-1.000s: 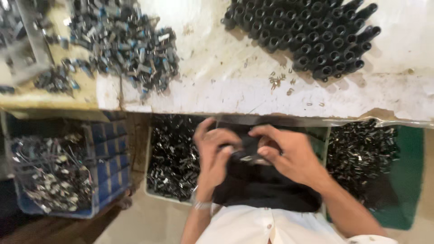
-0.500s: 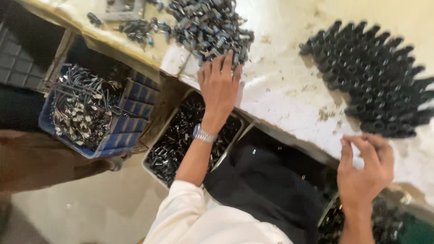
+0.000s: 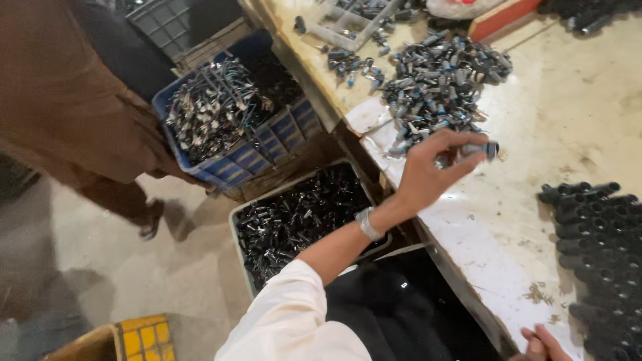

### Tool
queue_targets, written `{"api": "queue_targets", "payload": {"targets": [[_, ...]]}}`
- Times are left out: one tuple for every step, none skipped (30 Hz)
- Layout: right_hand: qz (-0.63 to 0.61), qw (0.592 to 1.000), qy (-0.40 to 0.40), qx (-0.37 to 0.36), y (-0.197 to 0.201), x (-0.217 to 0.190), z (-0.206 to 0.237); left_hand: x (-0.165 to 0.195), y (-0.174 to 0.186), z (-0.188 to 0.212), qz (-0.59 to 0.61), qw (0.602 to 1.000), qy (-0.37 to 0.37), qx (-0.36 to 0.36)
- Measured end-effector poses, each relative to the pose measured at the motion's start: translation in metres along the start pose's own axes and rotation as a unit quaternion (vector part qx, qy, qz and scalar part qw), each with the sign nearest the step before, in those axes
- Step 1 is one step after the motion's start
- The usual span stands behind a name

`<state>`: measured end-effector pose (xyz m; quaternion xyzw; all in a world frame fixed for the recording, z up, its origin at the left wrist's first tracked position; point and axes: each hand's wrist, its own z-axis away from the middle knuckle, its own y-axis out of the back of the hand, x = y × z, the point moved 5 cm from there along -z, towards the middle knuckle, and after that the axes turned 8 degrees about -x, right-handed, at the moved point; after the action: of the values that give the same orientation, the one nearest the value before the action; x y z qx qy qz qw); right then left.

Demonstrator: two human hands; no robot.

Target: The person assembles small lock components by hand at a workbench. They pick up a black cylindrical housing, insert a key, and place the assembled unit on the table. The process repeats with multiple units, and finished items accumulate in a pile.

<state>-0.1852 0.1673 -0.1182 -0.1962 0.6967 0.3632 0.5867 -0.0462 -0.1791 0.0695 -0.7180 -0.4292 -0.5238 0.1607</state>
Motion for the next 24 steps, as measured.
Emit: {"api": "queue_targets", "payload": {"targets": [[-0.007, 1.000, 0.003, -0.008, -0.003, -0.001, 0.001, 0.014, -0.004, 0.010, -0.016, 0.996, -0.083, 0.001], [-0.015, 1.000, 0.007, -0.011, -0.006, 0.000, 0.003, 0.027, -0.009, 0.020, -0.033, 0.985, -0.170, 0.000], [-0.021, 1.000, 0.011, -0.011, -0.008, 0.000, 0.006, 0.035, -0.014, 0.029, -0.073, 0.976, -0.206, -0.014], [-0.019, 1.000, 0.013, -0.001, -0.010, -0.002, 0.008, 0.040, -0.018, 0.041, -0.110, 0.964, -0.242, -0.030], [-0.013, 1.000, 0.014, 0.016, -0.011, -0.004, 0.010, 0.045, -0.024, 0.052, -0.145, 0.948, -0.280, -0.045], [-0.003, 0.999, 0.019, 0.035, -0.011, -0.006, 0.010, 0.042, -0.029, 0.057, -0.106, 0.962, -0.245, -0.061], [-0.004, 0.999, 0.008, 0.054, -0.010, -0.007, 0.010, 0.038, -0.033, 0.062, -0.072, 0.973, -0.205, -0.075], [-0.008, 0.998, -0.001, 0.064, -0.012, -0.007, 0.009, 0.032, -0.033, 0.069, -0.045, 0.982, -0.162, -0.082], [-0.013, 0.998, -0.007, 0.067, -0.014, -0.008, 0.005, 0.023, -0.039, 0.077, 0.047, 0.988, -0.082, -0.122], [-0.023, 0.999, -0.013, 0.036, -0.020, -0.009, 0.000, 0.015, -0.048, 0.087, 0.140, 0.977, 0.000, -0.158], [-0.030, 0.999, -0.020, 0.007, -0.025, -0.010, -0.004, 0.007, -0.060, 0.099, 0.234, 0.949, 0.081, -0.194], [-0.035, 0.999, -0.028, -0.021, -0.029, -0.011, -0.009, 0.002, -0.069, 0.110, 0.307, 0.923, 0.128, -0.195], [0.013, 1.000, -0.013, 0.015, -0.028, -0.014, -0.009, -0.003, -0.077, 0.121, 0.377, 0.889, 0.173, -0.197], [0.061, 0.997, 0.000, 0.051, -0.028, -0.017, -0.005, -0.007, -0.086, 0.130, 0.444, 0.847, 0.217, -0.197], [0.107, 0.990, 0.012, 0.087, -0.027, -0.021, -0.003, -0.010, -0.093, 0.138, 0.478, 0.821, 0.246, -0.192], [0.056, 0.995, 0.012, 0.080, -0.028, -0.019, -0.004, -0.013, -0.100, 0.145, 0.511, 0.792, 0.277, -0.187], [0.005, 0.997, 0.011, 0.072, -0.029, -0.017, -0.004, -0.015, -0.105, 0.152, 0.544, 0.760, 0.307, -0.179], [-0.043, 0.997, 0.010, 0.062, -0.029, -0.015, -0.004, -0.015, -0.108, 0.156, 0.550, 0.754, 0.308, -0.185], [-0.026, 0.997, -0.011, 0.070, -0.026, -0.011, -0.003, -0.014, -0.111, 0.159, 0.557, 0.747, 0.309, -0.190], [-0.010, 0.996, -0.032, 0.079, -0.021, -0.007, 0.000, -0.014, -0.113, 0.161, 0.564, 0.739, 0.311, -0.196], [0.007, 0.995, -0.054, 0.087, -0.017, -0.002, 0.001, -0.013, -0.115, 0.162, 0.563, 0.739, 0.310, -0.203], [0.008, 0.997, -0.033, 0.068, -0.016, -0.001, 0.004, -0.013, -0.116, 0.164, 0.562, 0.738, 0.310, -0.209], [0.008, 0.999, -0.011, 0.049, -0.015, 0.000, 0.006, -0.013, -0.118, 0.165, 0.560, 0.738, 0.309, -0.215], [0.007, 0.999, 0.012, 0.031, -0.016, 0.001, 0.007, -0.013, -0.119, 0.166, 0.552, 0.743, 0.310, -0.220]]}}
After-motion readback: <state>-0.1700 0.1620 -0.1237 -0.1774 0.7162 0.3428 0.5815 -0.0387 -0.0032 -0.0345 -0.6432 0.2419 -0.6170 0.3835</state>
